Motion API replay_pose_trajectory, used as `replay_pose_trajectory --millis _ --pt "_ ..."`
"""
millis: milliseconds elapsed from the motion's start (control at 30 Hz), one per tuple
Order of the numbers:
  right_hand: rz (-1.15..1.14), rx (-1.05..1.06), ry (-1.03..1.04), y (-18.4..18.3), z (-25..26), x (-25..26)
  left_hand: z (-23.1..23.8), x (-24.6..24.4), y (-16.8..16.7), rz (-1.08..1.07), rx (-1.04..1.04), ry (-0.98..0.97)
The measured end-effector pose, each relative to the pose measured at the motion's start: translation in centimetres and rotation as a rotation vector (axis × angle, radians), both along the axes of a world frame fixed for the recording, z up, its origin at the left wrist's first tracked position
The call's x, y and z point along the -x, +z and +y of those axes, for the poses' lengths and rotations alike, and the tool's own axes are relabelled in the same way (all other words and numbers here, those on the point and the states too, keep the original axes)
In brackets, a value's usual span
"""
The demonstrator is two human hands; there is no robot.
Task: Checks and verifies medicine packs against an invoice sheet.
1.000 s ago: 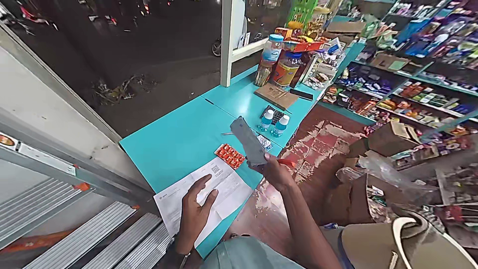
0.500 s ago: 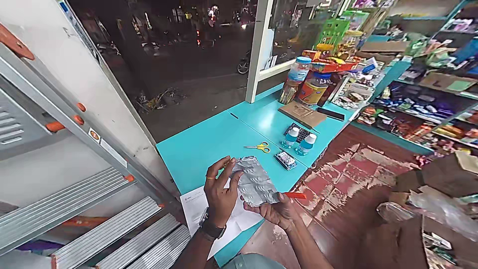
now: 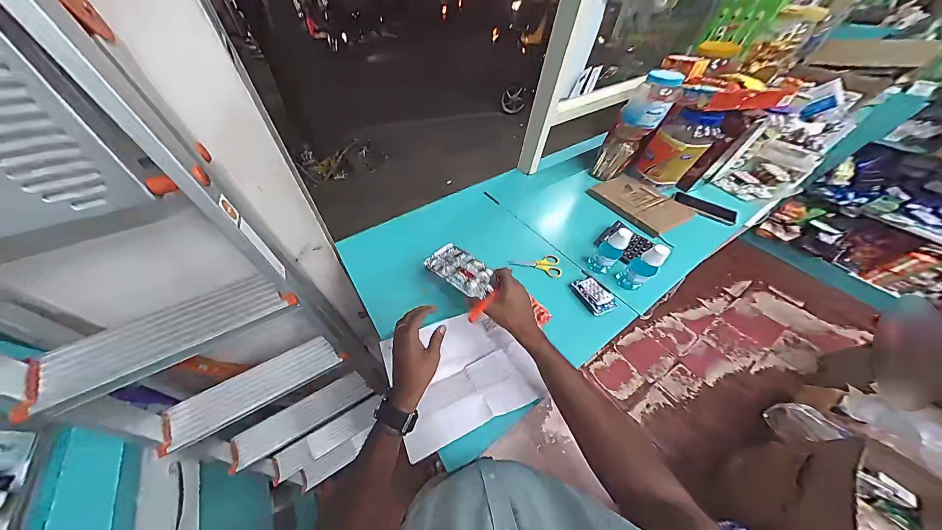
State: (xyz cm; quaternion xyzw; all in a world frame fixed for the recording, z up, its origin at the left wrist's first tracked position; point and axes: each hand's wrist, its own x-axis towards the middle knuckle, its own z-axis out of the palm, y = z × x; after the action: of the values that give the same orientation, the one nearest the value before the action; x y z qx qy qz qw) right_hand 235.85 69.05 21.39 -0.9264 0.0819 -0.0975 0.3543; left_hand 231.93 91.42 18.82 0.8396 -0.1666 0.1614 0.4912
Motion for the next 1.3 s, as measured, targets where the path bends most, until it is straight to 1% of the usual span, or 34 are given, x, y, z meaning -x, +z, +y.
replay_pose_trajectory --millis 67,100,167,200,233,267,333,400,433,467,500,567,600,700,833,900,1000,1067,1200,1267,1300 --pt "0.042 0.194 0.006 -1.1 1.6 -2.7 0.6 1.5 -1.6 0.132 -0.200 -0.075" --pt "0.032 0.252 0.012 -2.1 2.0 -3.5 0.5 2.6 -2.3 0.183 -0.288 -0.112" --pt "0.033 0.320 0.032 -3.5 2.3 -5.1 -0.1 4.3 -3.0 0.221 -0.417 -0.146" --pt "0.042 0.311 0.042 -3.7 2.2 -5.7 -0.5 5.1 -3.4 0.216 -0.462 -0.151" --pt "0.003 0.240 0.061 -3.5 2.1 -5.6 -0.8 6.0 -3.7 0.199 -0.491 -0.156" --pt "-0.063 0.128 0.078 -3.1 2.2 -4.6 -1.0 6.8 -4.0 0.180 -0.514 -0.161" --pt "-0.196 -0.224 0.137 -2.9 2.7 -0.6 -1.3 8.3 -4.7 0.158 -0.559 -0.186" --pt "-0.128 -0.607 0.252 -4.3 3.0 2.8 -1.2 9.0 -5.5 0.115 -0.596 -0.209" --pt "-0.102 -0.745 0.276 -5.5 3.3 4.1 -1.1 9.0 -5.9 0.083 -0.605 -0.212" --pt "-0.088 -0.822 0.293 -6.7 3.6 5.3 -0.9 9.1 -6.2 0.064 -0.612 -0.216" --pt "-0.080 -0.851 0.307 -7.7 3.7 6.5 -0.7 9.0 -6.5 0.054 -0.609 -0.219" --pt "-0.064 -0.851 0.340 -8.9 3.5 8.4 -0.2 9.0 -7.3 0.063 -0.571 -0.209" --pt "-0.058 -0.812 0.351 -9.1 3.4 9.0 0.1 8.9 -7.8 0.071 -0.546 -0.192" --pt "-0.073 -0.615 0.333 -8.9 3.3 9.7 0.8 8.7 -8.8 0.075 -0.532 -0.143" --pt "-0.152 -0.424 0.312 -9.5 3.6 9.7 1.2 8.9 -9.1 0.098 -0.520 -0.111" --pt "-0.154 -0.368 0.305 -9.7 3.8 9.7 1.2 9.0 -8.9 0.112 -0.525 -0.114" --pt "-0.149 -0.351 0.310 -9.9 3.9 9.6 1.2 9.1 -9.2 0.084 -0.518 -0.094" --pt "-0.146 -0.354 0.315 -9.9 3.9 9.6 1.5 9.4 -9.6 0.057 -0.474 -0.049" --pt "-0.163 -0.337 0.265 -10.2 4.2 9.8 2.7 10.9 -9.7 0.051 -0.408 0.101" --pt "-0.177 -0.335 0.228 -10.2 4.2 9.8 3.3 11.8 -9.7 0.002 -0.404 0.182" --pt "-0.180 -0.372 0.221 -10.2 4.1 9.7 3.7 12.3 -9.9 -0.052 -0.398 0.216"
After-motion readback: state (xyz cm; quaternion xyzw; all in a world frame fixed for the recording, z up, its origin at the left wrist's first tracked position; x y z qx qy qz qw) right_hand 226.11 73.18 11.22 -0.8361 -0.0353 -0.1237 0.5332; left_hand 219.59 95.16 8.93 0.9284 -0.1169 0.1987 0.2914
